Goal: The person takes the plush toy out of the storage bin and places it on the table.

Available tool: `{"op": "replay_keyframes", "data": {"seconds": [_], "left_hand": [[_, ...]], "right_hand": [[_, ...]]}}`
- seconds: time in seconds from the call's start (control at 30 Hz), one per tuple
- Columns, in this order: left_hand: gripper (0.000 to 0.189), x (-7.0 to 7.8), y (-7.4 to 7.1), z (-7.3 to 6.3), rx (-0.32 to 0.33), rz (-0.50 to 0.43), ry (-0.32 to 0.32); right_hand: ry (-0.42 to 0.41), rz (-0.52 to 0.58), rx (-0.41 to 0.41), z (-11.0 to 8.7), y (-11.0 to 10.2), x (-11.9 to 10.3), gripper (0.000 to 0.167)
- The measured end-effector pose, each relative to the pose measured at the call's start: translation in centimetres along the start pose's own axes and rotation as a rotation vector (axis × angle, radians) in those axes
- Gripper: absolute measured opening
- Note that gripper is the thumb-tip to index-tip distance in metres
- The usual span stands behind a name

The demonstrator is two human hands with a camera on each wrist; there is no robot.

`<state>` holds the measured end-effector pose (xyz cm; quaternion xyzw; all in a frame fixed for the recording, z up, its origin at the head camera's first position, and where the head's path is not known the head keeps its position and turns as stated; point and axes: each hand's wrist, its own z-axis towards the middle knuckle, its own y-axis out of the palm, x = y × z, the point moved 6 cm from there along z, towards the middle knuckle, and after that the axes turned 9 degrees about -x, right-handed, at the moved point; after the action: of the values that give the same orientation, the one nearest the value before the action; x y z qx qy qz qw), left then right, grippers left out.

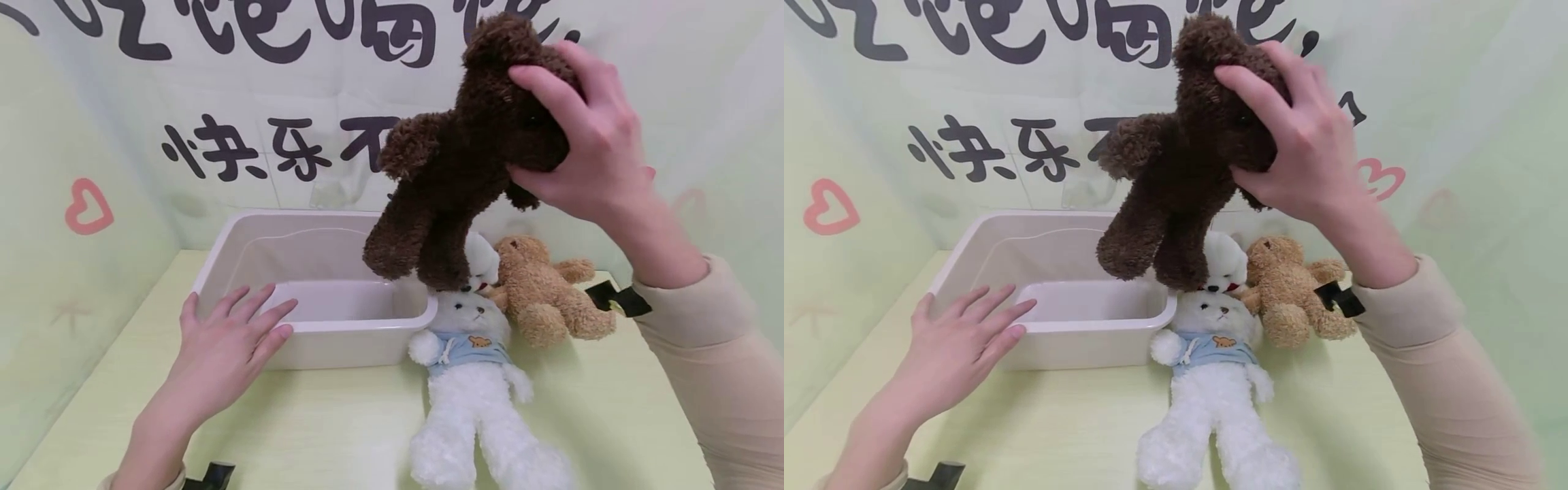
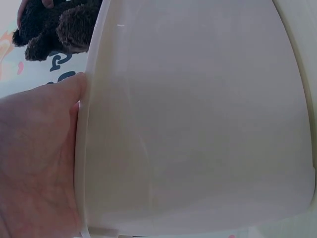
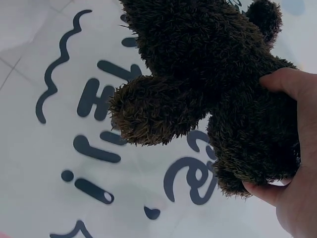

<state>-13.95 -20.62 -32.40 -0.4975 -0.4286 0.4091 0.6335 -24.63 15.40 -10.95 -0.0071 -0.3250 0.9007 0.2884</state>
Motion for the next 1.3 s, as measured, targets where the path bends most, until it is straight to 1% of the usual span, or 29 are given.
{"op": "replay_keyframes", "data": {"seconds": [0.1, 0.27, 0.33, 0.43, 0.6, 0.7, 0.87, 0.97, 1.0, 1.2, 1.23, 1.3], "left_hand": [[0.042, 0.1, 0.0, 0.0, 0.015, 0.004, 0.005], [0.041, 0.2, -0.1, 0.0, 0.02, -0.001, 0.005], [0.042, 0.2, 0.0, 0.1, 0.006, -0.003, 0.0], [0.042, 0.3, 0.0, 0.2, 0.001, -0.005, 0.0], [0.042, 0.2, 0.0, 0.2, 0.013, -0.001, 0.004], [0.041, 0.2, 0.0, 0.1, 0.019, -0.002, 0.002], [0.041, 0.2, 0.1, 0.0, 0.031, -0.016, 0.004], [0.041, 0.3, 0.1, 0.0, 0.038, -0.019, 0.009], [0.041, 0.3, 0.1, 0.0, 0.038, -0.02, 0.009], [0.041, 0.2, 0.1, 0.1, 0.035, -0.016, 0.007], [0.041, 0.2, 0.1, 0.1, 0.034, -0.016, 0.007], [0.041, 0.2, 0.1, 0.1, 0.034, -0.016, 0.008]], "right_hand": [[0.045, -0.028, -0.028, -0.6, -1.3, 0.4, 0.074], [0.086, -0.066, -0.102, -1.5, -3.2, 0.7, 0.074], [0.099, -0.082, -0.142, -1.9, -3.8, 0.9, 0.074], [0.118, -0.115, -0.207, -2.6, -4.6, 1.2, 0.074], [0.142, -0.173, -0.332, -4.1, -5.7, 1.7, 0.079], [0.143, -0.195, -0.384, -5.1, -6.4, 1.9, 0.082], [0.148, -0.207, -0.414, -6.9, -7.2, 2.1, 0.086], [0.159, -0.205, -0.426, -8.0, -7.6, 2.3, 0.084], [0.163, -0.213, -0.427, -8.4, -7.7, 2.3, 0.077], [0.181, -0.197, -0.453, -10.5, -8.1, 2.8, 0.075], [0.184, -0.187, -0.467, -10.8, -8.2, 2.9, 0.079], [0.197, -0.187, -0.493, -11.5, -8.2, 3.0, 0.081]]}}
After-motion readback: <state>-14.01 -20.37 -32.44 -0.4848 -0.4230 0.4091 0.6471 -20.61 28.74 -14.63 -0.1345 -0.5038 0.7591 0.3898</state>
